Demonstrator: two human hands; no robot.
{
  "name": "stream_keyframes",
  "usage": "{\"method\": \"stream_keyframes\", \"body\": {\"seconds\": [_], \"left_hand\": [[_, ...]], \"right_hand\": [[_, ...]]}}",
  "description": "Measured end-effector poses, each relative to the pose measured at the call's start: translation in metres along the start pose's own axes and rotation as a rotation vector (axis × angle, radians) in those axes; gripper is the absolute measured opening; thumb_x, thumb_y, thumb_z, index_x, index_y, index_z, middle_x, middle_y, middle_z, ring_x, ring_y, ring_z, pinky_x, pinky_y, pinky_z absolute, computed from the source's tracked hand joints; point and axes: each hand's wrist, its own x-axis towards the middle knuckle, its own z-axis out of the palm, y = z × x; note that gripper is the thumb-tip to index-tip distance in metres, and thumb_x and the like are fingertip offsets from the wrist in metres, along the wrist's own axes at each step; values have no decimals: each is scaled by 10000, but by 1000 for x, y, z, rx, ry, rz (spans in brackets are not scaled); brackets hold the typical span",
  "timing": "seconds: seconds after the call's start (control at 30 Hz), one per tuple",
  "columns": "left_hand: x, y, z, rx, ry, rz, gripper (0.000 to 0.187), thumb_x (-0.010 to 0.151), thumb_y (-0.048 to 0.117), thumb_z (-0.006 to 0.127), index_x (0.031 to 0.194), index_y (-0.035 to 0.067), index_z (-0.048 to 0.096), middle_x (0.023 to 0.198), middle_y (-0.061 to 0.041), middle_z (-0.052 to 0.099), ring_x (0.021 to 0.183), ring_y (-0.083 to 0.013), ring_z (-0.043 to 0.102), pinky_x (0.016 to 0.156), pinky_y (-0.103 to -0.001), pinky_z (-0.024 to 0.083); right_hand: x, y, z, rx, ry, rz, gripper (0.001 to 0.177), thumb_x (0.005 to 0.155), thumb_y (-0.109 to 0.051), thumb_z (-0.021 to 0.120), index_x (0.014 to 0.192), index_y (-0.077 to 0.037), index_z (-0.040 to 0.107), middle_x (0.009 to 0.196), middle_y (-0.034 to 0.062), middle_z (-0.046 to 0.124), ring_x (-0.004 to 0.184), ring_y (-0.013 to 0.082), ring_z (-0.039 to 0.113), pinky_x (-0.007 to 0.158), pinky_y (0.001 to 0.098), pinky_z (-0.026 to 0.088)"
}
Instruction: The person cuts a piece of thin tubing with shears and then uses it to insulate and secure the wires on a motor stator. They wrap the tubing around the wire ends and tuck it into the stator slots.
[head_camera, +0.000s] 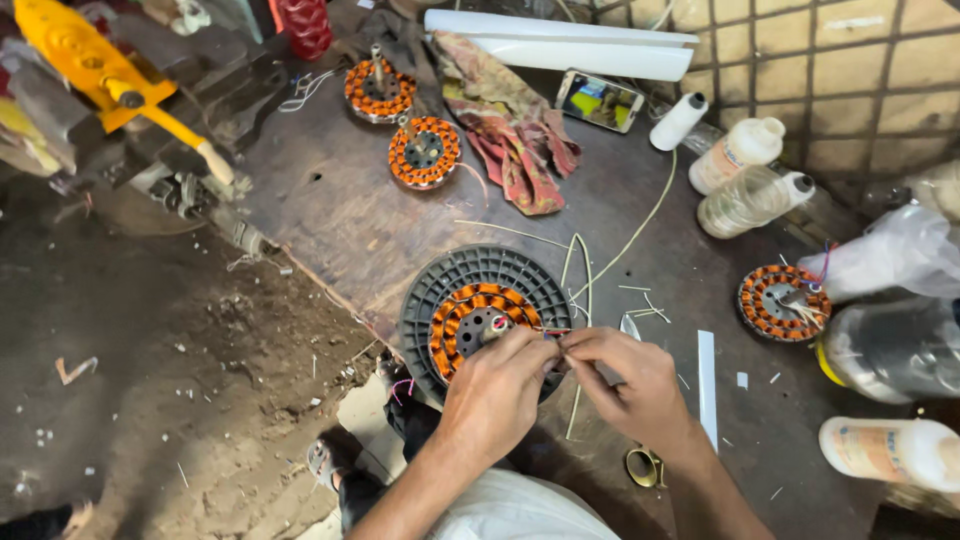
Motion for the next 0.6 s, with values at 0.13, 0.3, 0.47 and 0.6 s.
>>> {"method": "stream_keyframes", "body": {"seconds": [0.13, 0.3, 0.47, 0.6], "left_hand": [[-2, 0, -1, -6, -6, -1, 162, 883, 29, 664, 1044, 43, 681, 1016, -109, 678, 904, -329, 703, 756, -415, 562], [0, 0, 1, 0, -16, -16, 135, 904, 70, 682, 1037, 55, 673, 1011, -111, 676, 872, -330, 705, 731, -421, 558], [0, 0, 5, 11, 44, -38, 120, 917, 99, 696, 1019, 50, 656, 986, -105, 677, 861, -334, 700, 713, -428, 554], [-2, -1, 5, 38, 35, 12, 83, 931, 89, 680, 1008, 62, 663, 963, -101, 661, 847, -322, 694, 701, -418, 553]], "right_hand": [[-9, 8, 1, 144, -12, 160, 100, 866, 55, 685, 953, 12, 662, 948, 116, 770, 806, 165, 792, 698, 269, 620], [-17, 21, 8, 450, -23, 354, 27, 957, 30, 623, 980, 29, 636, 911, 90, 742, 800, 127, 748, 729, 283, 648], [-16, 34, 7, 650, -70, 481, 41, 966, -15, 627, 963, 26, 632, 888, 78, 720, 760, 124, 723, 660, 270, 600], [-15, 45, 5, 707, -134, 540, 50, 965, -34, 646, 954, 16, 649, 822, 80, 718, 720, 126, 711, 634, 269, 583]]}}
